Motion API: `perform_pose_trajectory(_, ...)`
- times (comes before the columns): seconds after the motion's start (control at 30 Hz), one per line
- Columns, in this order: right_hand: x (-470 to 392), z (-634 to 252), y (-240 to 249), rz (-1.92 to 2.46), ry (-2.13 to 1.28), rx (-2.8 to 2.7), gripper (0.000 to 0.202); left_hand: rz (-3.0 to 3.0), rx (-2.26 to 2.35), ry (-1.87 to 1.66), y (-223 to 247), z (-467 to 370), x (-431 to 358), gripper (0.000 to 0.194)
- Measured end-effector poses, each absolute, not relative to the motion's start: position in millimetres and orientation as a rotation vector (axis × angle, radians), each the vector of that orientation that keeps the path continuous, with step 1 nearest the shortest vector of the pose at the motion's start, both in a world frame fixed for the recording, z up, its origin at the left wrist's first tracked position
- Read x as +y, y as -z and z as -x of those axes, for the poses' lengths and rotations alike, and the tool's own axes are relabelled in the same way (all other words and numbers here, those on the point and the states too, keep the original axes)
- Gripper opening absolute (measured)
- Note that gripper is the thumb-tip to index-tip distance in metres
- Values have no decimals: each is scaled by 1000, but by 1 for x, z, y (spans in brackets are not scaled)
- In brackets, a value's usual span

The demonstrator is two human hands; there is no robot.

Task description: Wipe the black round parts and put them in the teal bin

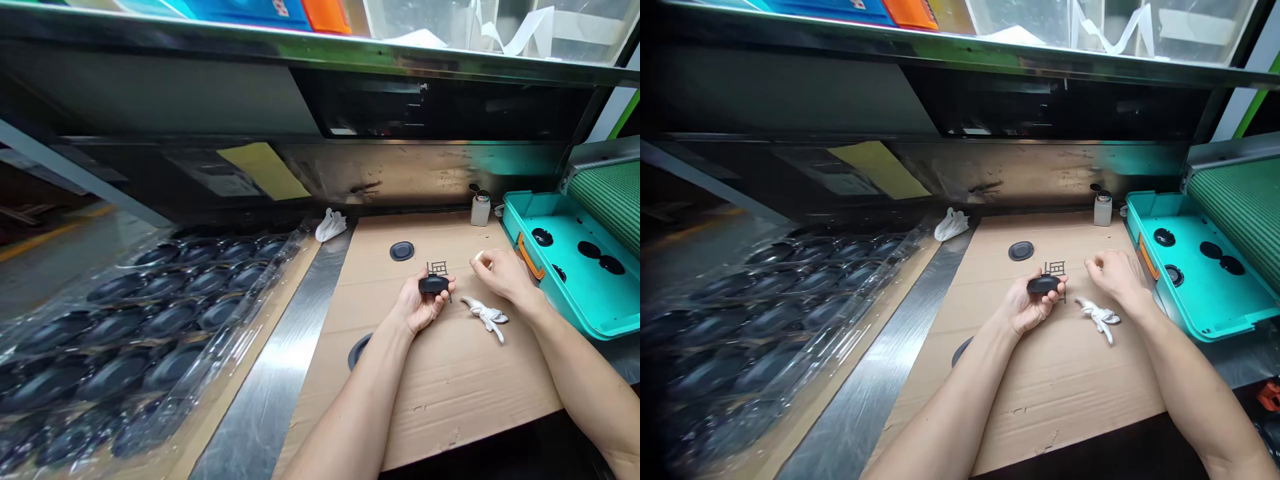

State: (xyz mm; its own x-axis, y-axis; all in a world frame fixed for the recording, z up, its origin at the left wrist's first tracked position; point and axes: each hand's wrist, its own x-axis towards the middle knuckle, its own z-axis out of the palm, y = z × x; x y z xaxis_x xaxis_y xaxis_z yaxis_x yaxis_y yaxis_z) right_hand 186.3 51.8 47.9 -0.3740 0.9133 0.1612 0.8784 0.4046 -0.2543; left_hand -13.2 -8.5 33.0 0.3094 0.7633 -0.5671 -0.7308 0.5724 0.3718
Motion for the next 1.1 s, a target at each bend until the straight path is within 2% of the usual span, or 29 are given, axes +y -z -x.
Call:
perform_pose_trajectory(0.17, 56, -192, -44, 1803, -71, -2451, 47, -20, 764, -1004, -34, 14, -9, 49)
perform_pose_trajectory(0.5, 53, -186, -43, 1822, -85, -2482, 37, 68, 807, -1106, -35, 8, -6, 50)
perform_pose_trajectory(0.73, 41, -173, -48, 1434, -332, -2282, 46, -99, 874, -1304, -27, -1, -4, 49)
perform_pose_trajectory(0.83, 19, -155, -44, 1202, -471, -2302, 41, -182, 797, -1471, -19, -8, -2, 43)
perform_pose_trajectory(0.93, 3, -138, -36, 1101, -394, -2433, 38, -183, 690, -1440, -13, -11, -2, 39)
perform_pose_trajectory(1.1, 3, -133, -31, 1285, -205, -2457, 40, -206, 693, -1456, -10, -9, -1, 39)
